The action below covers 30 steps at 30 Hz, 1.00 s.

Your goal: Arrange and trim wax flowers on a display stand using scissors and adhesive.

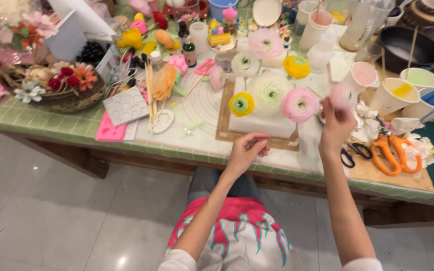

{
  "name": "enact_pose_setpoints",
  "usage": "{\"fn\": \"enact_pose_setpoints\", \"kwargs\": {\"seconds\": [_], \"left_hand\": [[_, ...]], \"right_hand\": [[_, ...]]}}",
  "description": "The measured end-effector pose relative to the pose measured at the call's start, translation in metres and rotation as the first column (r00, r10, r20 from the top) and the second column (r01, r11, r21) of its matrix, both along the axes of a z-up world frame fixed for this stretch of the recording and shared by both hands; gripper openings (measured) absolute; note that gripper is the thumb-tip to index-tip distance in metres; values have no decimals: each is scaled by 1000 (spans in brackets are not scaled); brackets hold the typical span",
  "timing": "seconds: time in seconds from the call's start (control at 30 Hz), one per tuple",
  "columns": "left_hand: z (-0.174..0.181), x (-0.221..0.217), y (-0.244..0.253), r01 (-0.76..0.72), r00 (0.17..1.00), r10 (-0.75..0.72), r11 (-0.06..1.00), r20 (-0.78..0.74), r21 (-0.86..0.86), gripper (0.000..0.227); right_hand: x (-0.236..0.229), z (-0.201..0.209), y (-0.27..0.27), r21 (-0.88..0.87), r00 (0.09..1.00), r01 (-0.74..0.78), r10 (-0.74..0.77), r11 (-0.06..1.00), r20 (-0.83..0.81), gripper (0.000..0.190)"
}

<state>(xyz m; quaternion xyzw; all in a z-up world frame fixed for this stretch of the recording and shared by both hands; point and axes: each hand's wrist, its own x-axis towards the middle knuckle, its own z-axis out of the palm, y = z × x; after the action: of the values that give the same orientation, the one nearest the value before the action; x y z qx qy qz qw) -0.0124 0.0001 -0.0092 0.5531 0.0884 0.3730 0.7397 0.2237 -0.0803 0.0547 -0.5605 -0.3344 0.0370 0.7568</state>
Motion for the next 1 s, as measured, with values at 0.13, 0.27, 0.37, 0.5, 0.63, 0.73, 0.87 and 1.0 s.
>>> {"fn": "enact_pose_setpoints", "kwargs": {"seconds": [0.13,0.27,0.37,0.5,0.63,0.73,0.87,1.0], "left_hand": [[42,-24,-36,-130,991,132,986,-18,102,38],[101,-57,-51,-201,975,222,882,1,427,78],[108,-74,-53,-207,974,227,852,17,481,75],[94,-61,-51,-201,978,210,942,-4,270,58],[83,-34,-61,-257,964,264,927,12,273,59],[88,-26,-64,-274,955,294,910,-21,310,59],[126,-29,-53,-463,870,486,747,83,477,63],[169,-23,-34,-472,697,695,257,178,843,60]], "right_hand": [[-74,-29,-56,-270,991,41,-4,962,134,13],[-103,-58,-52,-184,970,-121,155,976,185,12],[-120,-59,-44,-144,961,-213,233,966,145,17],[-136,-36,-39,-107,952,-247,262,963,158,17],[-121,-49,-35,-85,949,-217,230,973,214,20],[-104,-63,-35,-132,972,-196,210,972,106,21],[-93,-65,-37,-65,963,-206,214,976,162,21],[-87,-75,-39,-36,964,-218,221,975,145,17]]}}
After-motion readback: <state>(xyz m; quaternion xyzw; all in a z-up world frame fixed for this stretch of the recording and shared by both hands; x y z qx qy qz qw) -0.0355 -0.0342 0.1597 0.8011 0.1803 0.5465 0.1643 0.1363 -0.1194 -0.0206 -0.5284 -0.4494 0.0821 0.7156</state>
